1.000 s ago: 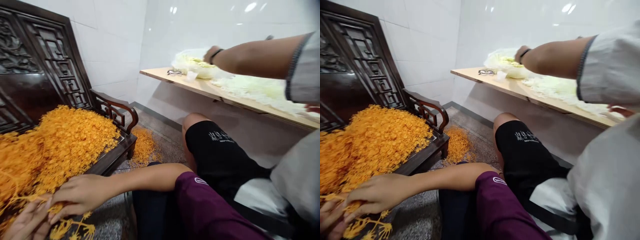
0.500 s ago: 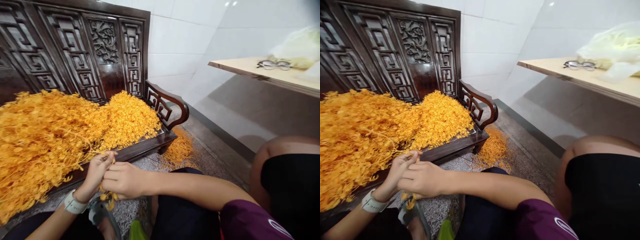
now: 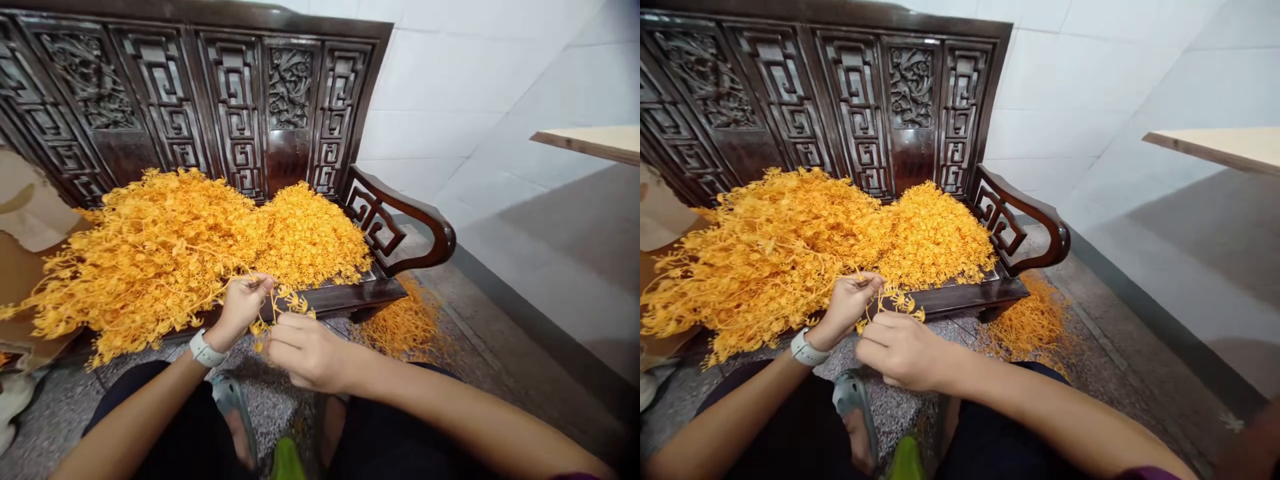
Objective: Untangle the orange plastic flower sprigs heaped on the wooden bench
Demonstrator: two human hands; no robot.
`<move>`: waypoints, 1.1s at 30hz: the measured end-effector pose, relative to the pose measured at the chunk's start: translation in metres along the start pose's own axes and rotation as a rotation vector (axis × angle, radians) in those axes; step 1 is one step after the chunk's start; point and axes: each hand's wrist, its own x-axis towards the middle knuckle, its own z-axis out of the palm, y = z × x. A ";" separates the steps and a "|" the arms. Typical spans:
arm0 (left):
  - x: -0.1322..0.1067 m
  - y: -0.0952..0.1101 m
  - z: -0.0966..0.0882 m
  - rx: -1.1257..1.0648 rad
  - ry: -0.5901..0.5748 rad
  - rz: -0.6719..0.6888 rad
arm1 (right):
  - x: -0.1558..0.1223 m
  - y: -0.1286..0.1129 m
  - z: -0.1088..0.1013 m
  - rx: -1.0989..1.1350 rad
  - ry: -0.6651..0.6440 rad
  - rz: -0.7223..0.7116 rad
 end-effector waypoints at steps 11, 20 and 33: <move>0.083 -0.004 -0.074 -0.232 0.302 0.047 | 0.019 0.018 -0.025 0.871 -0.303 0.383; 0.078 -0.001 -0.075 -0.335 0.353 -0.163 | 0.007 0.130 -0.069 1.388 0.283 0.716; 0.065 -0.011 -0.049 -0.385 0.146 -0.305 | -0.018 0.114 -0.010 1.407 0.383 1.257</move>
